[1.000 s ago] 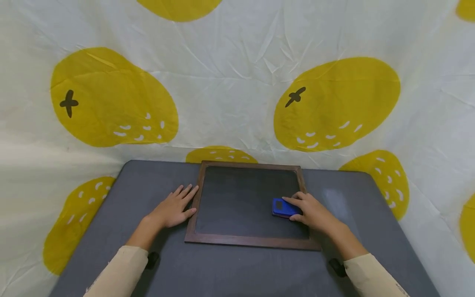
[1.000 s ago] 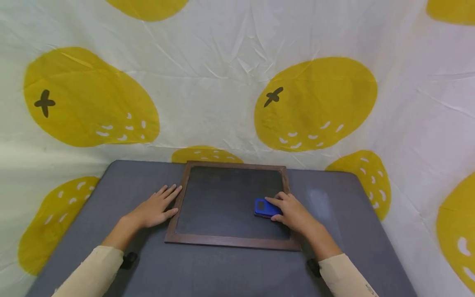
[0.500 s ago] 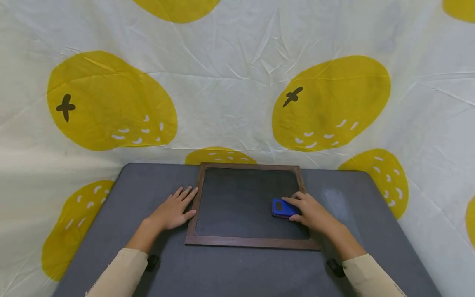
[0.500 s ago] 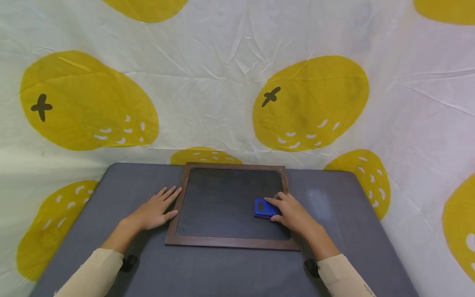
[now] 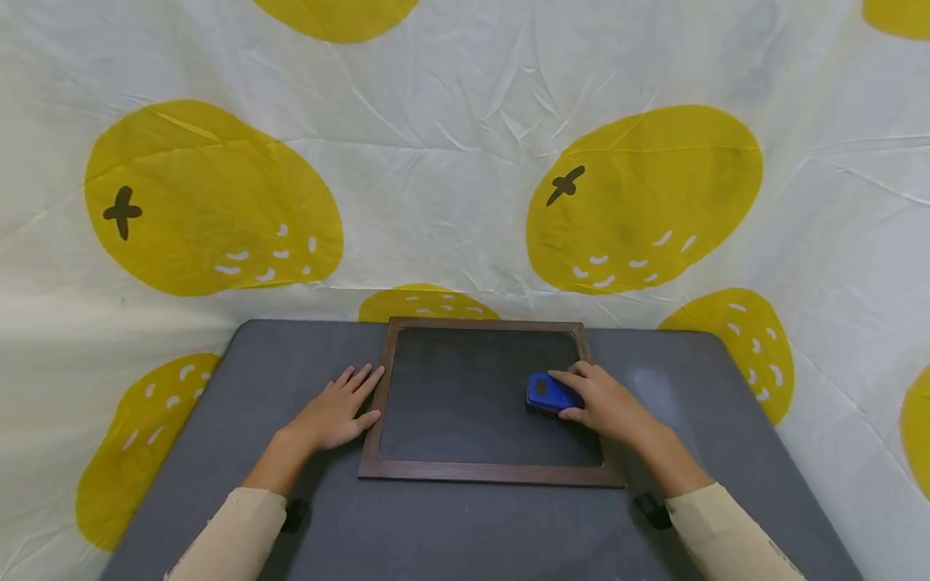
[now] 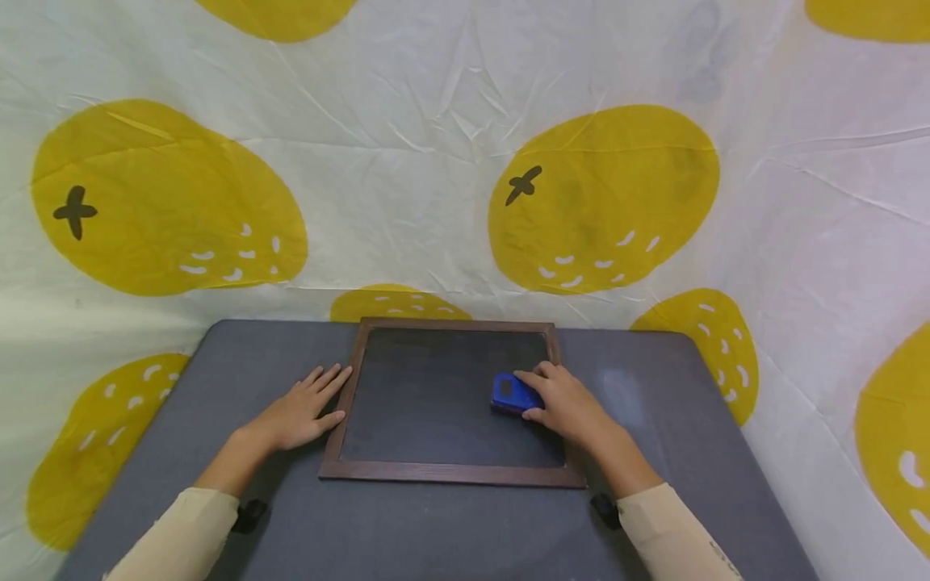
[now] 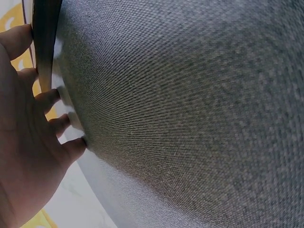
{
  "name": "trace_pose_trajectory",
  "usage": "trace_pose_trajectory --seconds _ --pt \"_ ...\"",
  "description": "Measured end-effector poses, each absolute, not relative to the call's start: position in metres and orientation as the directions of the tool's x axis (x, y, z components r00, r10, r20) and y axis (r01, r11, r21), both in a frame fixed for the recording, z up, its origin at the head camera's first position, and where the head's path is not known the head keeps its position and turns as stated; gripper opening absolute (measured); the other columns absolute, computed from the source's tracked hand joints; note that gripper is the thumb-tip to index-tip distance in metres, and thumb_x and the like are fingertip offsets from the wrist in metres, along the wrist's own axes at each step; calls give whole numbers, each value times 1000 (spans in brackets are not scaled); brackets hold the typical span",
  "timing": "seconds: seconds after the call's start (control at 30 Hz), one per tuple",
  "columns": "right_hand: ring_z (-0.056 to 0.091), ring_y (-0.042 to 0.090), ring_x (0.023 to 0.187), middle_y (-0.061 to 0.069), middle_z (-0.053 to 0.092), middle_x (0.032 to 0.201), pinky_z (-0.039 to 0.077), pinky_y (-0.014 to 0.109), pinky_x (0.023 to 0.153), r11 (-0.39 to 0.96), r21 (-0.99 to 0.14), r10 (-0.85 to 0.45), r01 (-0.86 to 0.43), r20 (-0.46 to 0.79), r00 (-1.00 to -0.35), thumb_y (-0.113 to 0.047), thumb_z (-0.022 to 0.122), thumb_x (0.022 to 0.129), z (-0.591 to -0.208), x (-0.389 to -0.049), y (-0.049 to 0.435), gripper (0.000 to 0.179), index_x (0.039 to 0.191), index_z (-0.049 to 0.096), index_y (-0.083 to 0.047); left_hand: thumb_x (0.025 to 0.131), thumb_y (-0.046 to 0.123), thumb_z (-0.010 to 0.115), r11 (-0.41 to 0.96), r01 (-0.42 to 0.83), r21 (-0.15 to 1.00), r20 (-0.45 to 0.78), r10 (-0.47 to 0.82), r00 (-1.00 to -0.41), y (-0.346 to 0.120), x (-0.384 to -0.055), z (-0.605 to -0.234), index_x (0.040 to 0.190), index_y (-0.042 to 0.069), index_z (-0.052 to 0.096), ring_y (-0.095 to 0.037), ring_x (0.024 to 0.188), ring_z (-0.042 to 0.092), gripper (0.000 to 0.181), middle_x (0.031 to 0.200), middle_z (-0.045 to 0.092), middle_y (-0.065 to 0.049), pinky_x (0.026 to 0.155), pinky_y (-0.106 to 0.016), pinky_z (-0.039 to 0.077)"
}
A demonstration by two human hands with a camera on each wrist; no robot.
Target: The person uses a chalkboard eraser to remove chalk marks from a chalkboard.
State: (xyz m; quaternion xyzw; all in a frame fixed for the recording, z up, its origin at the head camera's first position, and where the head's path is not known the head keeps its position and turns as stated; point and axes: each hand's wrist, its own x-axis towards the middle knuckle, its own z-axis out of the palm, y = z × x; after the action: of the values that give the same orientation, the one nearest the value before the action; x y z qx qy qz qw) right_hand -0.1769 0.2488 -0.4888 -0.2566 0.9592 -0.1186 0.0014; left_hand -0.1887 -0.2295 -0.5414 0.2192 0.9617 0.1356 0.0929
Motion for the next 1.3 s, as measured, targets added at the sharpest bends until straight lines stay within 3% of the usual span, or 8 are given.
trace_pose_trajectory --seconds 0.37,0.57,0.83,1.13,1.3 --pt "56 29 89 20 58 110 52 44 71 896 -177 -398 -407 85 -913 -31 84 88 -462 -189 274 71 145 57 -1 107 52 47 857 404 320 -111 457 -882 -229 -187 -539 167 17 20 -51 156 17 75 170 24 -20 118 -75 21" --pt "58 36 94 30 56 119 54 50 72 928 -215 -295 -304 76 -953 -35 79 92 -452 -196 291 75 148 50 4 107 52 46 858 404 316 -103 454 -885 -229 -187 -541 167 17 19 -50 156 17 75 170 23 -19 118 -74 20" --pt "55 54 111 39 48 133 52 65 83 942 -262 -179 -209 134 -975 -36 76 95 -455 -202 319 81 153 39 8 108 51 46 866 396 306 -123 448 -886 -229 -186 -540 168 17 18 -49 157 16 74 171 22 -17 119 -73 20" --pt "54 59 107 48 42 130 51 68 82 954 -297 -41 -48 29 -999 -44 69 99 -471 -200 347 86 147 36 20 108 49 47 866 396 307 -122 448 -886 -229 -185 -538 167 16 19 -50 156 16 74 170 23 -19 119 -73 21" --pt "56 58 97 51 44 122 52 64 74 958 -285 -1 -1 1 -1000 -46 66 100 -480 -193 360 85 139 38 25 108 50 47 872 388 300 -139 442 -886 -229 -186 -539 168 18 16 -48 157 15 74 172 21 -17 120 -72 20"
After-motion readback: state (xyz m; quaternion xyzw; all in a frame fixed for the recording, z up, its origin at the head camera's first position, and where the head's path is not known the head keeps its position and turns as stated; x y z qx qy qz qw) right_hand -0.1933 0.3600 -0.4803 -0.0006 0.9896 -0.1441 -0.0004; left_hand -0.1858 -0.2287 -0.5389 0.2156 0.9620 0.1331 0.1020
